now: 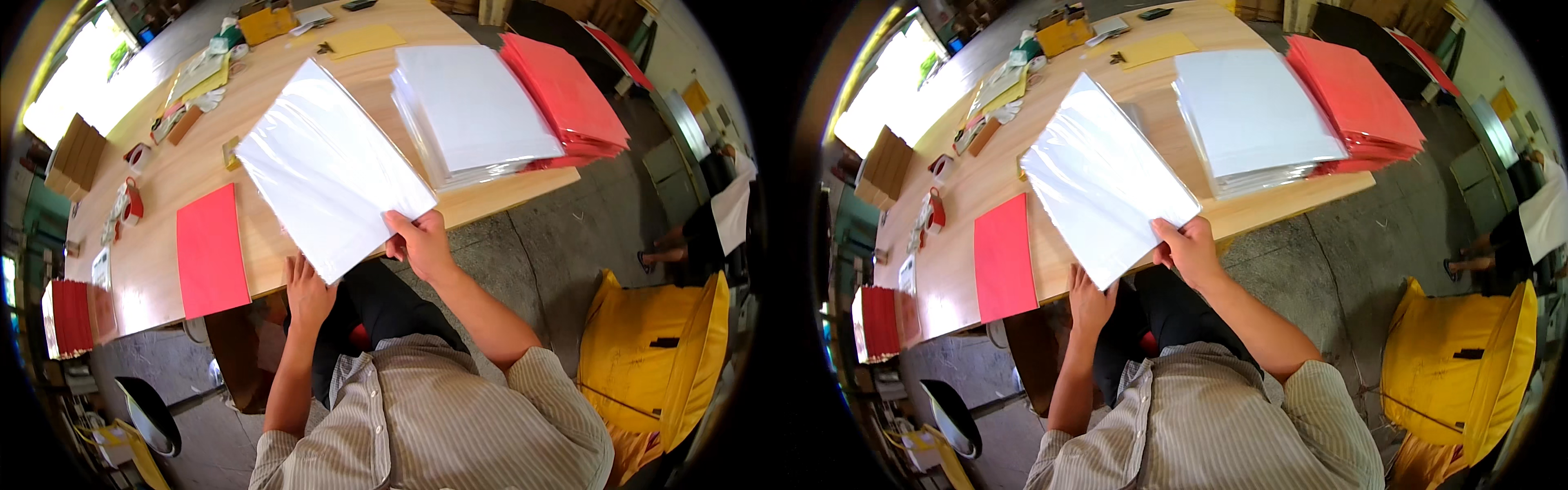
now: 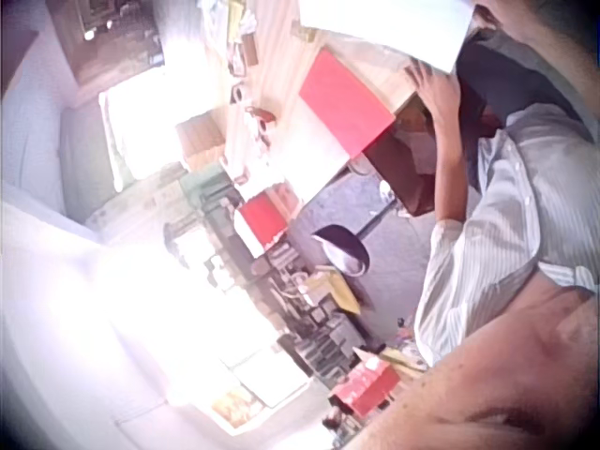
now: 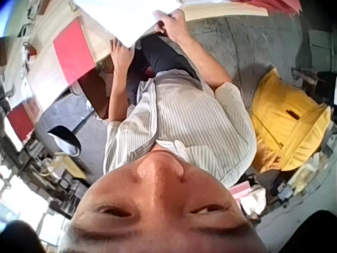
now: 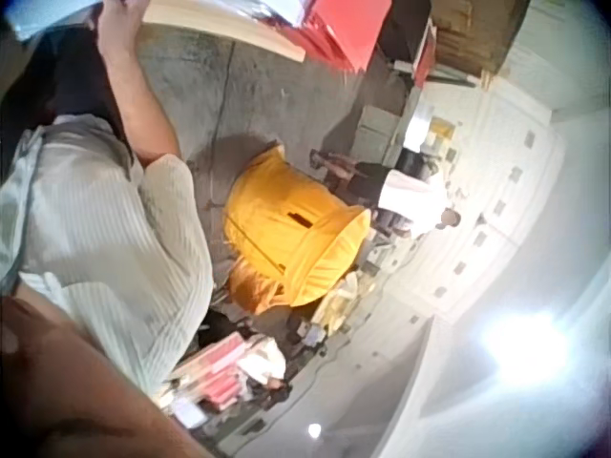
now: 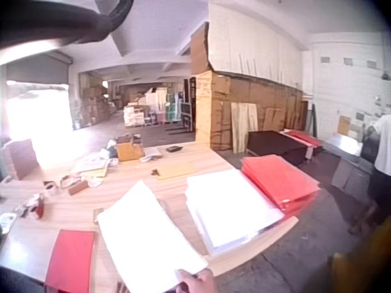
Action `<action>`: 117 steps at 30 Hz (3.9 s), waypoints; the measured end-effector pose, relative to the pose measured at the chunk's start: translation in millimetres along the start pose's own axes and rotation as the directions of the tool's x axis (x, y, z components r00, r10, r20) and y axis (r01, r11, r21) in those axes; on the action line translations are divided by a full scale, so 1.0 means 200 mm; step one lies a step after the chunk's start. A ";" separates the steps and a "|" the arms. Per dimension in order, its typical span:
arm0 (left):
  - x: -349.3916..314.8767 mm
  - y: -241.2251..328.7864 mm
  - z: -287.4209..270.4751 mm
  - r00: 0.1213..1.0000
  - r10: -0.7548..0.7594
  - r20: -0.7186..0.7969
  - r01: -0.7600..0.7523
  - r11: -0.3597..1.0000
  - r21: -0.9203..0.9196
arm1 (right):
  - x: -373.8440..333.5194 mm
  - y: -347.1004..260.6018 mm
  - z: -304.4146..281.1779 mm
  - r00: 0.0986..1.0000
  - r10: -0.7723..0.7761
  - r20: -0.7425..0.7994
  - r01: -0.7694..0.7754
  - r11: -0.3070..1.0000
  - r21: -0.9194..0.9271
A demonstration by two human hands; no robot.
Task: The person inserts white sheets of paper and red folders into clear plastic sleeves and places them on a stack. The process is repetitive, involving picking, inserting, and stacking materials.
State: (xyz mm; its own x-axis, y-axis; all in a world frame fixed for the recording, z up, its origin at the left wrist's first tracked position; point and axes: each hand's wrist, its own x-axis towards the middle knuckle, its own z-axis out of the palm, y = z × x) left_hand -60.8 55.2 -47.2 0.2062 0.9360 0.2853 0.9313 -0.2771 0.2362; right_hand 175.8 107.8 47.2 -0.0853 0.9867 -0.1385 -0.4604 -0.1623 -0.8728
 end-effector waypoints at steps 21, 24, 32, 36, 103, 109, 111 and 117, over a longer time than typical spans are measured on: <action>0.13 -0.01 -0.06 0.998 0.069 -0.003 -0.068 0.987 0.145 | -0.19 -0.01 -0.42 0.960 0.216 -0.180 -0.233 0.969 -0.080; 0.17 -0.10 -0.07 0.995 0.094 -0.038 -0.086 0.983 0.164 | -0.26 -0.08 -0.44 0.978 0.158 -0.137 -0.172 0.981 -0.094; 0.43 -0.32 -0.12 0.977 0.194 -0.093 -0.186 0.979 0.086 | -0.32 -0.37 -0.29 0.996 0.078 -0.035 -0.074 0.993 0.097; 0.49 -0.35 -0.09 0.981 0.159 -0.114 -0.160 0.987 0.002 | -0.27 -0.48 -0.26 0.998 0.060 -0.001 -0.059 0.988 0.144; 0.28 -0.32 -0.13 0.998 0.023 -0.050 -0.034 0.972 -0.233 | 0.13 0.17 -0.36 0.857 -0.414 0.307 0.486 0.453 -0.747; 0.27 -0.29 -0.16 0.992 -0.117 0.046 0.125 0.933 -0.338 | 0.23 0.19 -0.38 0.831 -0.448 0.329 0.515 0.397 -0.760; 0.28 -0.29 -0.19 0.967 -0.211 0.146 0.253 0.874 -0.416 | 0.25 0.21 -0.40 0.837 -0.445 0.319 0.507 0.414 -0.756; 0.33 -0.29 -0.23 0.946 -0.249 0.210 0.318 0.840 -0.439 | 0.28 0.27 -0.43 0.801 -0.478 0.361 0.552 0.358 -0.753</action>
State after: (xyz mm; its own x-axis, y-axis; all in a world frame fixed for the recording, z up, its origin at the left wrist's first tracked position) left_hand -116.2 122.3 0.9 0.0262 0.9995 0.0161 0.7164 -0.0300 0.6970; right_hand 221.6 154.9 -48.5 -0.1667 0.8640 0.4751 0.4534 0.4950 -0.7412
